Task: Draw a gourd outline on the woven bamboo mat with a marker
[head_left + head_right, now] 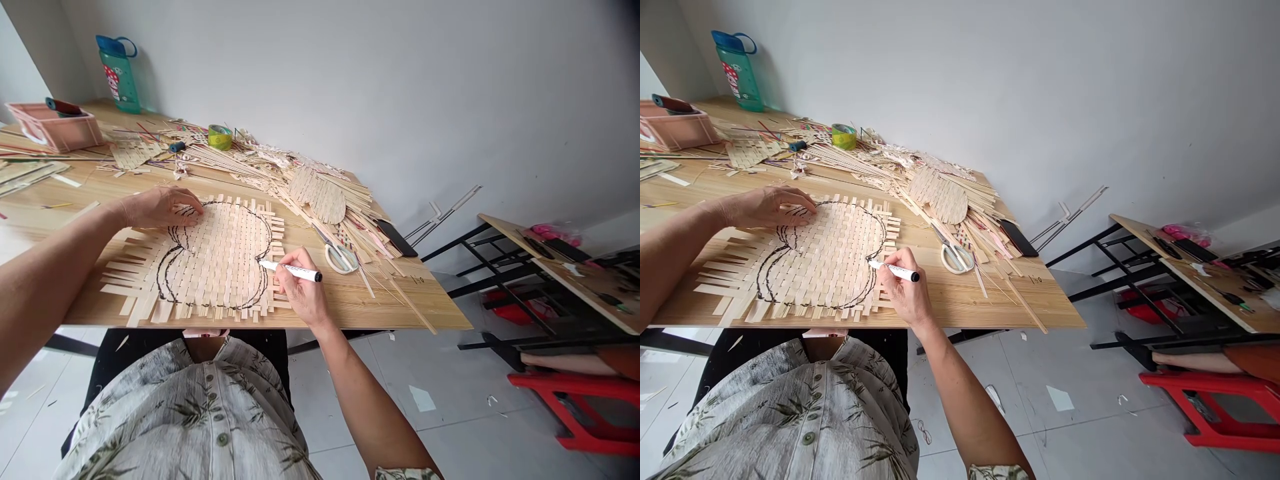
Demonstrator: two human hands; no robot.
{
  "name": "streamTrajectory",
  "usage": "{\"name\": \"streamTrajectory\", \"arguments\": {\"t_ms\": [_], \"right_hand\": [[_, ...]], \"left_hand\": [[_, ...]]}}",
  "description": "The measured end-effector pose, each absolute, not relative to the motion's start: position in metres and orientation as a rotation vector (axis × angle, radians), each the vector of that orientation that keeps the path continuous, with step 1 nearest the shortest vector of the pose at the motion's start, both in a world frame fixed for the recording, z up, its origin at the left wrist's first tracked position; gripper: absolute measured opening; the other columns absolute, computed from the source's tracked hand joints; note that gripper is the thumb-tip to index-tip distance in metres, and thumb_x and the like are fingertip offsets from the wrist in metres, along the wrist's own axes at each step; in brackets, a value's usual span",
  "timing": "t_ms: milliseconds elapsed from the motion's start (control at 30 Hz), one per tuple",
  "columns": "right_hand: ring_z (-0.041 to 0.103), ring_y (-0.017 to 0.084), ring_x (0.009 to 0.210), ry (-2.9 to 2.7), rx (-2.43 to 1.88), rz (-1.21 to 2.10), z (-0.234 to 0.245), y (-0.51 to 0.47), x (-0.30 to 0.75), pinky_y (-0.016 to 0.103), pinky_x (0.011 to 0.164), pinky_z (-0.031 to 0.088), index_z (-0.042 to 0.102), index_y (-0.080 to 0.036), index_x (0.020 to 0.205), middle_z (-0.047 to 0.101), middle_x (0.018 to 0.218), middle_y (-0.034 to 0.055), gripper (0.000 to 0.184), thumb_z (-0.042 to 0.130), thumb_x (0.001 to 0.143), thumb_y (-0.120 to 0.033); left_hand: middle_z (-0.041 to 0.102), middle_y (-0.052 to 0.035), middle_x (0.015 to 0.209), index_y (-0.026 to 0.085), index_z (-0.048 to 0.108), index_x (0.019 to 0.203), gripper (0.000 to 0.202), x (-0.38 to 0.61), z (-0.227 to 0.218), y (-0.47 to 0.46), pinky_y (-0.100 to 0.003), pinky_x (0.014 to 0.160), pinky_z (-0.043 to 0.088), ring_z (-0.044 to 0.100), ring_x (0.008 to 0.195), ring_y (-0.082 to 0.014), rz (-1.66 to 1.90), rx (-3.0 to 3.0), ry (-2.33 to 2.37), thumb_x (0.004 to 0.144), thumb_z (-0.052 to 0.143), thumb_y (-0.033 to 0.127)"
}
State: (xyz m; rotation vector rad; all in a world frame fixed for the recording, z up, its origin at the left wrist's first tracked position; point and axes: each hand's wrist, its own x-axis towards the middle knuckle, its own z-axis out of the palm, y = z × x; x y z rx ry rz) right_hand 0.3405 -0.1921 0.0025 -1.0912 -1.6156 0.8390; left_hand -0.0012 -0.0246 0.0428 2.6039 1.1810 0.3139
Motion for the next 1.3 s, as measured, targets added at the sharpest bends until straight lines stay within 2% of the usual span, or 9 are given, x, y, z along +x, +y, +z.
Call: {"name": "streamTrajectory", "arguments": {"t_ms": [133,333,467,600,733,933,1100,1233,1300], "right_hand": [[0.047,0.012,0.051,-1.563,-1.096,0.825,0.0033,-0.1936,0.3406,0.025,0.050,0.040,0.048,-0.026,0.089,0.053,0.065,-0.0066,0.017,0.059,0.096,-0.036],[0.053,0.012,0.055,-1.569,-1.057,0.892,0.0027,-0.1920,0.3398,0.026,0.055,0.045,0.049,-0.026,0.093,0.056,0.069,-0.0060,0.018,0.059,0.098,-0.040],[0.053,0.012,0.056,-1.596,-1.068,0.890,0.0024,-0.1907,0.3397,0.026,0.054,0.044,0.049,-0.026,0.093,0.057,0.072,-0.0053,0.020,0.060,0.098,-0.042],[0.051,0.012,0.055,-1.585,-1.090,0.835,0.0021,-0.1920,0.3406,0.025,0.052,0.041,0.049,-0.026,0.090,0.055,0.069,-0.0054,0.017,0.060,0.096,-0.037],[0.046,0.011,0.050,-1.517,-1.097,0.803,0.0018,-0.1937,0.3413,0.025,0.049,0.037,0.048,-0.026,0.088,0.051,0.064,-0.0074,0.016,0.059,0.096,-0.034],[0.054,0.011,0.054,-1.599,-1.071,0.873,0.0022,-0.1918,0.3400,0.025,0.053,0.043,0.051,-0.025,0.093,0.059,0.072,-0.0051,0.019,0.061,0.098,-0.040],[0.053,0.012,0.051,-1.569,-1.108,0.817,-0.0006,-0.1932,0.3411,0.023,0.048,0.042,0.053,-0.024,0.090,0.056,0.065,-0.0064,0.016,0.062,0.097,-0.035],[0.052,0.011,0.047,-1.444,-1.087,0.741,-0.0014,-0.1957,0.3431,0.022,0.045,0.044,0.052,-0.024,0.089,0.060,0.064,-0.0059,0.016,0.062,0.096,-0.034],[0.051,0.010,0.046,-1.421,-1.065,0.709,0.0010,-0.1973,0.3429,0.022,0.044,0.044,0.052,-0.024,0.089,0.059,0.063,-0.0069,0.016,0.063,0.096,-0.034]], "left_hand": [[0.071,-0.0076,0.126,0.024,0.073,0.117,0.076,-0.0023,0.0417,-0.0230,-0.035,0.100,0.048,0.065,0.110,-0.0239,0.316,2.603,1.174,0.087,0.041,0.085],[0.072,-0.0072,0.124,0.023,0.074,0.115,0.076,-0.0004,0.0419,-0.0238,-0.034,0.098,0.048,0.066,0.108,-0.0234,0.323,2.595,1.177,0.086,0.043,0.086],[0.071,-0.0073,0.124,0.023,0.074,0.115,0.074,0.0003,0.0431,-0.0246,-0.035,0.098,0.048,0.066,0.108,-0.0237,0.320,2.587,1.184,0.086,0.044,0.085],[0.071,-0.0081,0.125,0.022,0.074,0.116,0.073,-0.0009,0.0427,-0.0235,-0.034,0.097,0.048,0.065,0.108,-0.0238,0.312,2.581,1.179,0.086,0.045,0.082],[0.071,-0.0076,0.125,0.021,0.073,0.117,0.067,-0.0020,0.0416,-0.0222,-0.031,0.096,0.046,0.064,0.107,-0.0225,0.319,2.582,1.170,0.087,0.048,0.076],[0.072,-0.0081,0.125,0.019,0.072,0.119,0.052,-0.0005,0.0423,-0.0265,-0.028,0.094,0.044,0.063,0.105,-0.0209,0.323,2.580,1.160,0.092,0.052,0.059],[0.069,-0.0095,0.127,0.019,0.071,0.119,0.042,-0.0003,0.0415,-0.0314,-0.032,0.103,0.043,0.062,0.110,-0.0203,0.316,2.578,1.139,0.096,0.056,0.051],[0.067,-0.0108,0.127,0.016,0.069,0.118,0.040,-0.0011,0.0395,-0.0319,-0.047,0.108,0.046,0.062,0.115,-0.0248,0.327,2.575,1.127,0.100,0.060,0.051],[0.067,-0.0108,0.126,0.016,0.069,0.118,0.040,-0.0014,0.0393,-0.0317,-0.050,0.108,0.047,0.063,0.116,-0.0261,0.334,2.573,1.126,0.100,0.062,0.052]]}}
